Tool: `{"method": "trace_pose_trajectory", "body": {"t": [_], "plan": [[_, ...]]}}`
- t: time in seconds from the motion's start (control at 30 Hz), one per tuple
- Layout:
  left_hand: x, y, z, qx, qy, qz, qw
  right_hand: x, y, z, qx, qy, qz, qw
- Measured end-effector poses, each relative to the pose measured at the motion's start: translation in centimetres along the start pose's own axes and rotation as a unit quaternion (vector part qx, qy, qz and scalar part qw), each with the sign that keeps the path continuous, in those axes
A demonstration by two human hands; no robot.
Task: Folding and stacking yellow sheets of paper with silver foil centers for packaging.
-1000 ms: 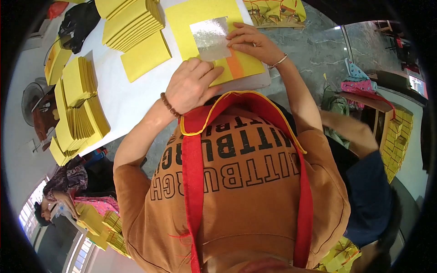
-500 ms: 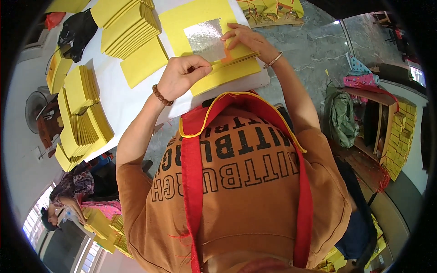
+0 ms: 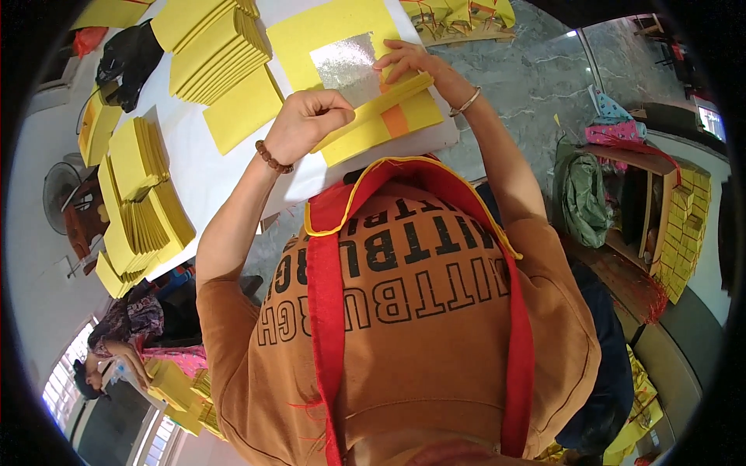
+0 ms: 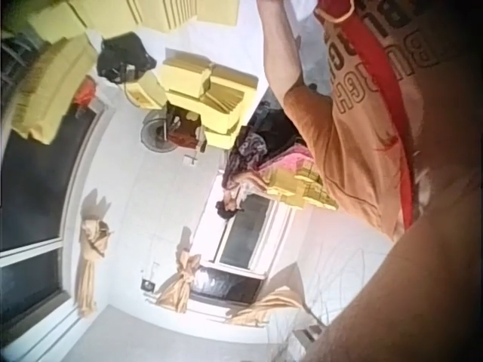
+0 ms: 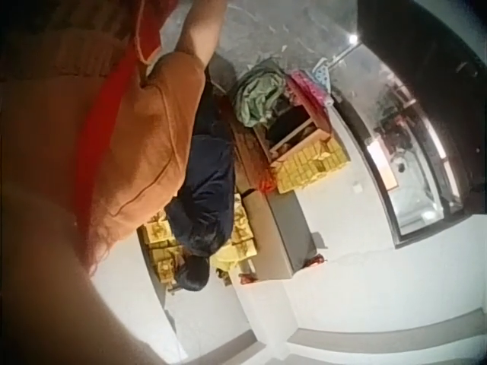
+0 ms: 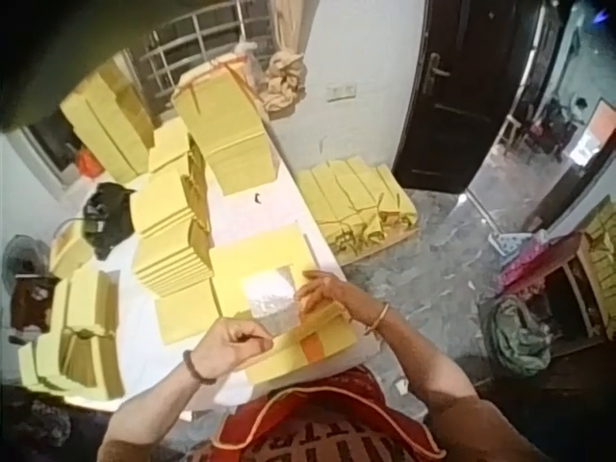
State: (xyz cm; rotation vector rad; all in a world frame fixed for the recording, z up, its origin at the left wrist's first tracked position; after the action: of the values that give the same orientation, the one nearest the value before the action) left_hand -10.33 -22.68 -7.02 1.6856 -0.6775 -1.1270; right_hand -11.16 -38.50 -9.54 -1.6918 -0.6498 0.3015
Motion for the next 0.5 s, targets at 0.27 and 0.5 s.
{"method": "trace_pose_trajectory", "body": {"t": [0.27,0.5], "plan": [[0.0,-2.2,-2.2,-0.195,0.051,0.015,0.979,-0.3,-0.7,0.3,-0.002,0.019,0.085,0.996],[-3.0,4.0,-0.9,0.304,0.042,0.195,0.931,-0.8,3.2,0.3,0.154,0.04,0.113,0.981]]}}
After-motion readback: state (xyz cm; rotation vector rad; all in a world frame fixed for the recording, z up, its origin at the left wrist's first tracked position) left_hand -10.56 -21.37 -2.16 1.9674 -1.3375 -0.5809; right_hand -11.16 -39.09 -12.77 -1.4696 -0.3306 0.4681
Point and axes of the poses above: each hand's wrist, its own x-axis towards the middle knuckle, its own z-axis out of the palm, y = z × x, the point moved 9 cm from there along x, towards the middle knuckle, and after that the axes turned 14 degrees about -y, right-handed, at the moved point
